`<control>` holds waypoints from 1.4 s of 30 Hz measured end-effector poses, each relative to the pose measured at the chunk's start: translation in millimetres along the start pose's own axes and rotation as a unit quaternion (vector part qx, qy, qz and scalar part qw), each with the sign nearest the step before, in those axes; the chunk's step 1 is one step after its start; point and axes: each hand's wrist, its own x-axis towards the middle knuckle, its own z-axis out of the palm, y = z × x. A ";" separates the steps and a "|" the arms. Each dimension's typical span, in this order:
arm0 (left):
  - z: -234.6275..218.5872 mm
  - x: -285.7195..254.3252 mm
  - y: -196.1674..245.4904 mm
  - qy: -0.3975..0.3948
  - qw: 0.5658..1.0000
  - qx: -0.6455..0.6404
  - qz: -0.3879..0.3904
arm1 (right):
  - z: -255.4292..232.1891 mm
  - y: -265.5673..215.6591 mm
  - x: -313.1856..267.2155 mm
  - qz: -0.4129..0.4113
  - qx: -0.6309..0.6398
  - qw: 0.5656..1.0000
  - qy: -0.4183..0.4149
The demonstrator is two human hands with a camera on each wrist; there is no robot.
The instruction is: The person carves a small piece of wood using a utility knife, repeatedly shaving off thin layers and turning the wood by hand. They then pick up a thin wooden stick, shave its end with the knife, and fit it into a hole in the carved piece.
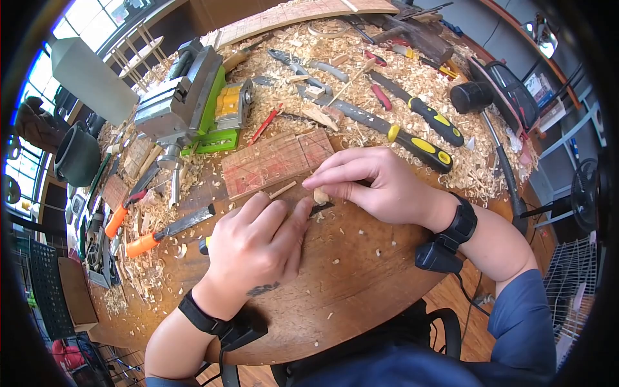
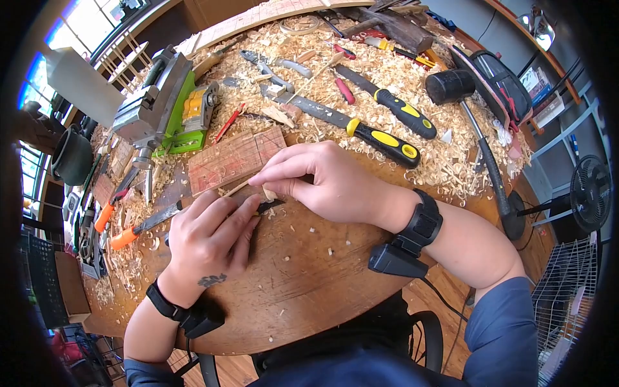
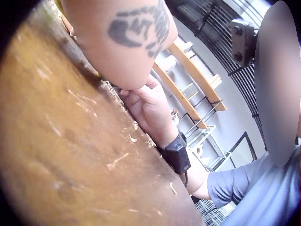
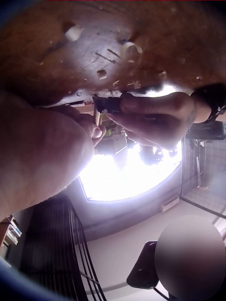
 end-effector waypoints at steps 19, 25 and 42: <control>-0.5 0.4 -0.8 0.002 1.000 0.004 0.004 | 0.2 0.3 -0.1 -0.017 -0.017 1.000 0.006; -5.2 -2.8 -8.5 0.046 0.999 0.004 -0.001 | -2.8 -9.3 1.3 -0.004 -0.014 0.996 0.092; -36.1 -10.7 -7.4 -0.011 0.999 0.051 -0.009 | -30.1 -26.0 2.9 -0.110 -0.077 0.976 0.171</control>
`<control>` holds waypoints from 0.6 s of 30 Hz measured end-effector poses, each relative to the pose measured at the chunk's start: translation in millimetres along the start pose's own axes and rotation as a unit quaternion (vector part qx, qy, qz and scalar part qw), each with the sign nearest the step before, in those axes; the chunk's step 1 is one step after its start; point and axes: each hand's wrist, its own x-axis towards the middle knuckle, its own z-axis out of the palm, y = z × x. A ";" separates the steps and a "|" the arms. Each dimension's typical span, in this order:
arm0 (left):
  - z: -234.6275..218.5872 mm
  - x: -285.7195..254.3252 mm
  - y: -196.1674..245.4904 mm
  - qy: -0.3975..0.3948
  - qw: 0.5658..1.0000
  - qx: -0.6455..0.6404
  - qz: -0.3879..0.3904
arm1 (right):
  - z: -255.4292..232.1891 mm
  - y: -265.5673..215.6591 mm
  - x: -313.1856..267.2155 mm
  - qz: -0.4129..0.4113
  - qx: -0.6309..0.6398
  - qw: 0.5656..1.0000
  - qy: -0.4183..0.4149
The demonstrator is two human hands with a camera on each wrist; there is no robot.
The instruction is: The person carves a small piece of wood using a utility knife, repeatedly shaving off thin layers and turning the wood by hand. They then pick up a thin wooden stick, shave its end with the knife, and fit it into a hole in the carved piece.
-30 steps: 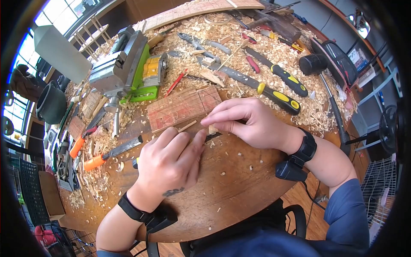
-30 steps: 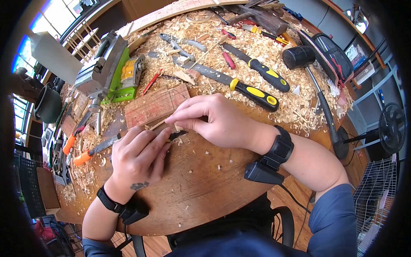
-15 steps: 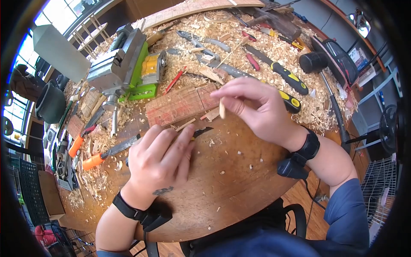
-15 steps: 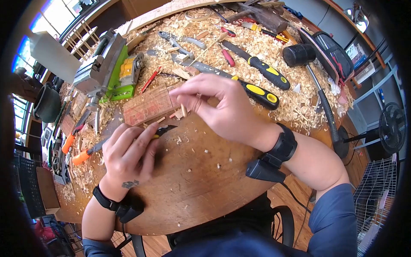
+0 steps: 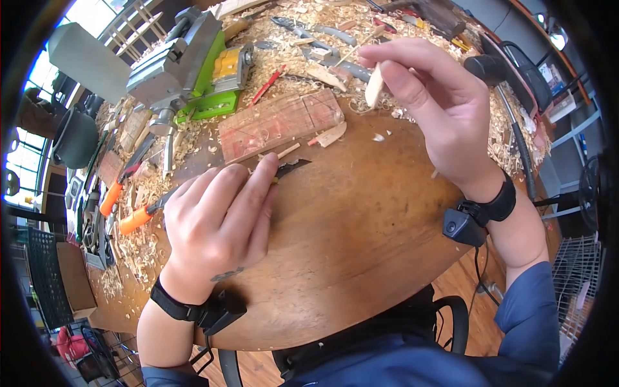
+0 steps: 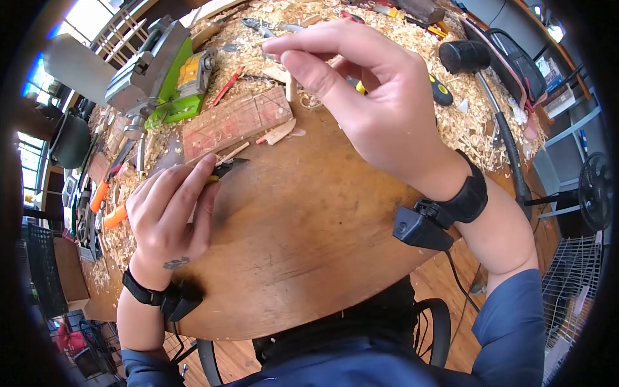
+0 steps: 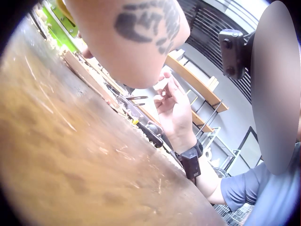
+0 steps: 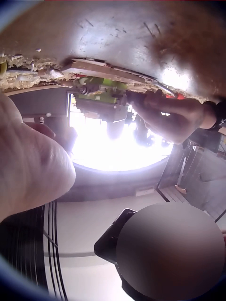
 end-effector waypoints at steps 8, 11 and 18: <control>5.1 -2.7 -7.5 0.002 1.000 -0.013 0.007 | 17.5 4.5 -12.0 0.082 0.038 0.991 -0.094; 10.7 -5.1 -9.4 0.013 1.000 -0.021 0.001 | 20.9 2.5 -16.4 0.129 0.049 0.979 -0.150; 15.0 -8.3 -8.4 0.007 0.999 -0.017 -0.037 | 22.2 2.7 -16.4 0.061 0.049 0.981 -0.177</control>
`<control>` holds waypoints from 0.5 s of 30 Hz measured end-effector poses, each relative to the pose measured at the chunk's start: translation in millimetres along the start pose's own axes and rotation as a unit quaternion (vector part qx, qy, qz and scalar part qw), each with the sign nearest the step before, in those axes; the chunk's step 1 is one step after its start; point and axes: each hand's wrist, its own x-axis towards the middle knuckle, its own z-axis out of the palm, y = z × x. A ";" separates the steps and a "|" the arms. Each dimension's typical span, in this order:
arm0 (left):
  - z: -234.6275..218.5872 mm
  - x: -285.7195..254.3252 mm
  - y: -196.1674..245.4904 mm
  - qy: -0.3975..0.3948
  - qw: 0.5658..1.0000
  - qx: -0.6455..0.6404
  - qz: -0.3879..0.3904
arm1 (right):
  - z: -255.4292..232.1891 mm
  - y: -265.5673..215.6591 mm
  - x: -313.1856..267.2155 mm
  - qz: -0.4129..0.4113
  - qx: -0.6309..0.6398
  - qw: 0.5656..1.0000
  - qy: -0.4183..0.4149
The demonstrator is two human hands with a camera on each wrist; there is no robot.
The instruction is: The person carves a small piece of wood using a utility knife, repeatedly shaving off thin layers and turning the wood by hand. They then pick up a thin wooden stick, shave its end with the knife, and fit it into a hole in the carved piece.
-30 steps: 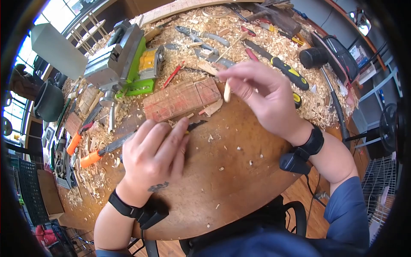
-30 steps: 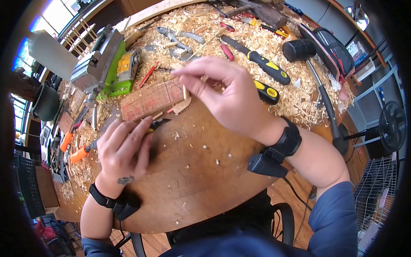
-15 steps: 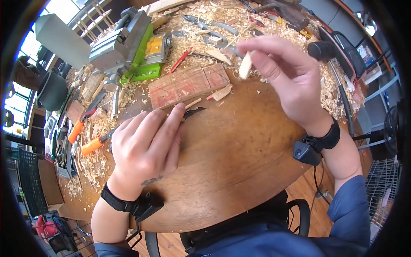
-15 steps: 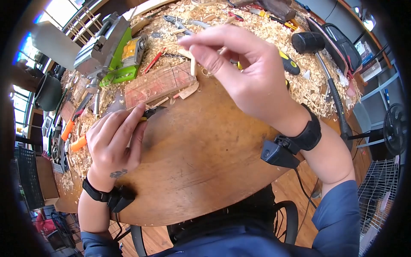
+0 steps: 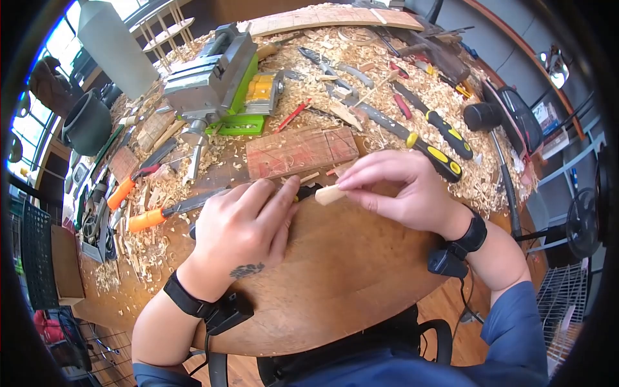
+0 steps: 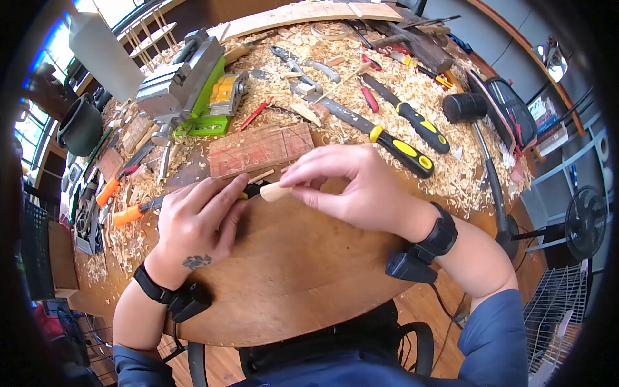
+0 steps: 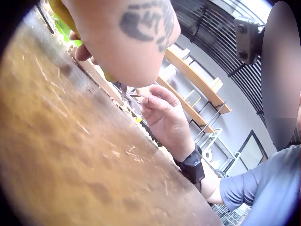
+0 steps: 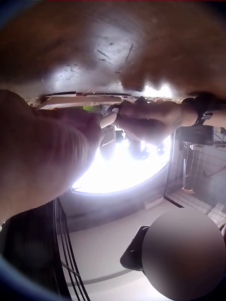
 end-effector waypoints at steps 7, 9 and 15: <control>-5.8 2.8 2.3 0.015 0.999 -0.029 -0.041 | -4.6 4.0 2.3 0.035 -0.104 0.991 0.083; -2.7 2.8 1.9 0.022 0.999 -0.028 -0.037 | -2.4 4.2 1.2 0.007 -0.078 0.995 0.069; -2.5 3.4 0.1 0.047 0.998 -0.027 -0.028 | -12.3 14.4 4.1 0.030 -0.139 0.975 0.168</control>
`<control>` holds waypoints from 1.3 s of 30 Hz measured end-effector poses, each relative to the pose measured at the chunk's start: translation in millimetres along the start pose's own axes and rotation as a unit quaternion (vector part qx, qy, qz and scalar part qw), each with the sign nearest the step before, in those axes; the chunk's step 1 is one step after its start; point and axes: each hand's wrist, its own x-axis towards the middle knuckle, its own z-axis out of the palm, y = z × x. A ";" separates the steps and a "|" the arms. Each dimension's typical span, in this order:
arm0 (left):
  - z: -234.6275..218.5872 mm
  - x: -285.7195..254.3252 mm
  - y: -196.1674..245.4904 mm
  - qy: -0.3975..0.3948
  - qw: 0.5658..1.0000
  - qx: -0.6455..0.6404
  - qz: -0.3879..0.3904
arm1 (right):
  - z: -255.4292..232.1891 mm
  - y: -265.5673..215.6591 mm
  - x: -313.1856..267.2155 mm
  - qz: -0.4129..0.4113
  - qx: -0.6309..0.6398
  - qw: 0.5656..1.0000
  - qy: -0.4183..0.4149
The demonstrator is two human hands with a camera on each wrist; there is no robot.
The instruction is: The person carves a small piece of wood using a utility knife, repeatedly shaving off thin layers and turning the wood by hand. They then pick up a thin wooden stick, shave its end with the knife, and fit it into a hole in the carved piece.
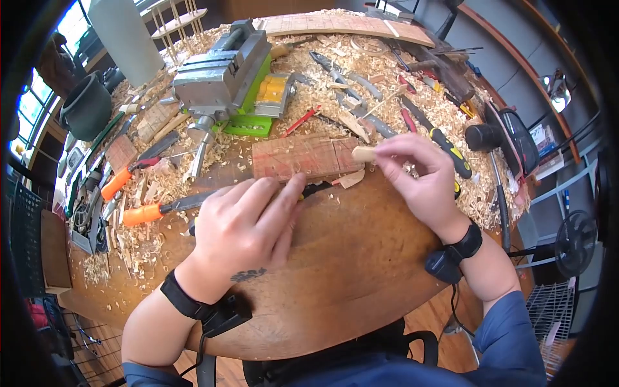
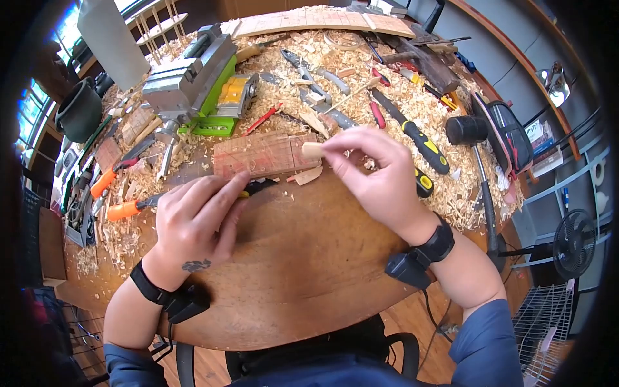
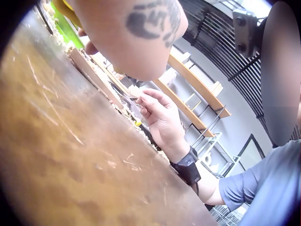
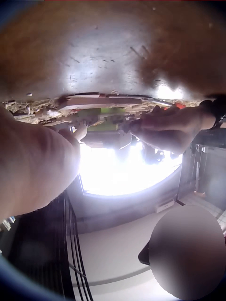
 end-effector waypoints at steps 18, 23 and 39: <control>4.9 -3.7 -1.2 -0.005 1.000 0.028 -0.003 | -3.0 -19.3 -0.9 0.118 0.058 0.951 -0.281; 5.4 -6.3 0.7 -0.024 0.999 0.025 -0.001 | -3.8 -8.0 -1.8 -0.017 0.018 0.986 -0.165; 9.0 -8.0 0.1 0.011 0.999 0.022 0.027 | 14.9 -14.8 -14.0 -0.148 0.019 0.946 -0.287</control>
